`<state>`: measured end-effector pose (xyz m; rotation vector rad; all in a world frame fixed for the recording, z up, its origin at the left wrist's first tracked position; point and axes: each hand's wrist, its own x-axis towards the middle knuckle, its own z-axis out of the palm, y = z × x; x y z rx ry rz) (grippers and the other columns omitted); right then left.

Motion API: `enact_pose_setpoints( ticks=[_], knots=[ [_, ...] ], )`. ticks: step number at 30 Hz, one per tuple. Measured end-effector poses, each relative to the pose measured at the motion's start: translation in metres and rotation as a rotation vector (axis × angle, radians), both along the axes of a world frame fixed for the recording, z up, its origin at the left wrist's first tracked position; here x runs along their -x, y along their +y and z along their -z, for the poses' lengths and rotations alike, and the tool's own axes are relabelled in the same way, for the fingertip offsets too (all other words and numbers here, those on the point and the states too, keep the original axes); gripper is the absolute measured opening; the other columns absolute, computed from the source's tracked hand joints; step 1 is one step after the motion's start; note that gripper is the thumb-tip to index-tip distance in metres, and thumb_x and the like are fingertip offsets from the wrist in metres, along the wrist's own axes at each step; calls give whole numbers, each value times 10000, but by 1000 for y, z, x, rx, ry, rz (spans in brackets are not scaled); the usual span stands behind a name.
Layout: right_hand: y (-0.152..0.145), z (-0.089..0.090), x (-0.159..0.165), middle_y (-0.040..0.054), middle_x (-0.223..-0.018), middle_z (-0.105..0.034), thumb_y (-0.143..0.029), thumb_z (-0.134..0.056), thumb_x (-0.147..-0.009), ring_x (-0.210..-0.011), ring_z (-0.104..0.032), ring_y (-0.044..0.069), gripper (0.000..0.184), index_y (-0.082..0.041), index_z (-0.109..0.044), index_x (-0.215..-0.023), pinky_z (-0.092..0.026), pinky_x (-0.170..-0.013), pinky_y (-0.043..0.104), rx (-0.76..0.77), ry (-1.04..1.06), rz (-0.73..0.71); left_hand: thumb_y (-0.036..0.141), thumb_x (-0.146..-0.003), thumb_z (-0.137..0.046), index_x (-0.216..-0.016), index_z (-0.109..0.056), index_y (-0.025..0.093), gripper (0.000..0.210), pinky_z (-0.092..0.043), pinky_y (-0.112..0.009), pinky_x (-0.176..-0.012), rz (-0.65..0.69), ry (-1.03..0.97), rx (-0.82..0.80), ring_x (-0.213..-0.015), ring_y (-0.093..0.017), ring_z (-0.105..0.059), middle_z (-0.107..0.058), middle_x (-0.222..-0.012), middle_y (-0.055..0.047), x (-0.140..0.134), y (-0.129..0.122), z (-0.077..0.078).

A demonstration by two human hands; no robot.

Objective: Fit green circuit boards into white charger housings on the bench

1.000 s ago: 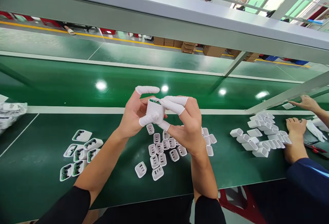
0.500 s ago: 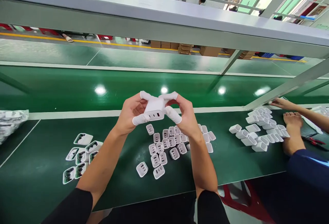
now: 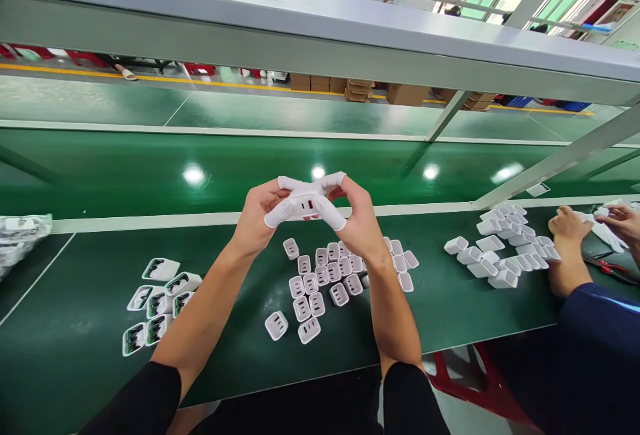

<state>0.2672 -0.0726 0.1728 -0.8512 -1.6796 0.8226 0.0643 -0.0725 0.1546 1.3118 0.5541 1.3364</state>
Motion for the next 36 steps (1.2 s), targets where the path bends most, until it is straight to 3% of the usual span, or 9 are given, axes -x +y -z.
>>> enact_pose_setpoints(
  ticks=[6,12,18,23,27,33,36],
  knots=[
    [2,1,-3,-5,-927,-737,-498,-870,-968,-887,-655,215,245,-277,-777,-1017,-539,-876,406,-111,20,70,502,-781,-1063,-1307,-828,217,643,-773,-434,-909,-37,15,79,-1021,-302,-877,-884,-1182,-125,-1,-3,2],
    [0,-4,-6,4,-946,-754,-495,-847,-989,-892,-669,225,219,-292,-836,-1071,-536,-904,426,-112,-19,92,477,-777,-1067,-1241,-814,209,594,-774,-450,-919,-25,-49,102,-995,-283,-873,-882,-1184,-113,-7,-4,6],
    [-4,-7,-7,7,-939,-762,-513,-873,-971,-870,-653,226,247,-308,-864,-1110,-530,-922,445,-162,-65,136,449,-663,-1127,-1180,-804,199,659,-763,-404,-863,-39,-115,147,-930,-264,-868,-877,-1128,-105,-12,-3,8],
    [-2,-5,-6,0,-893,-741,-521,-926,-918,-861,-649,212,268,-274,-843,-979,-529,-866,403,-86,42,76,464,-661,-1127,-1044,-783,201,577,-750,-380,-886,-72,-124,122,-957,-243,-851,-857,-1046,-71,-20,-9,12],
    [0,-6,-3,2,-841,-743,-595,-934,-883,-807,-655,204,351,-263,-822,-902,-575,-777,373,25,144,-20,507,-639,-1131,-1000,-753,207,602,-724,-328,-827,-151,-192,92,-856,-188,-809,-811,-945,-26,-34,-18,19],
    [0,-10,3,23,-876,-775,-647,-951,-840,-827,-687,208,421,-252,-811,-879,-618,-756,362,137,186,-99,643,-701,-1061,-963,-667,217,636,-652,-282,-791,-304,-246,141,-783,-132,-729,-741,-908,8,-52,-30,21],
    [0,-8,6,22,-857,-769,-665,-935,-849,-780,-696,193,450,-235,-807,-882,-607,-672,329,187,229,-142,650,-696,-1056,-965,-645,227,648,-637,-294,-803,-355,-247,134,-781,-132,-706,-717,-894,19,-56,-33,21]
  ],
)
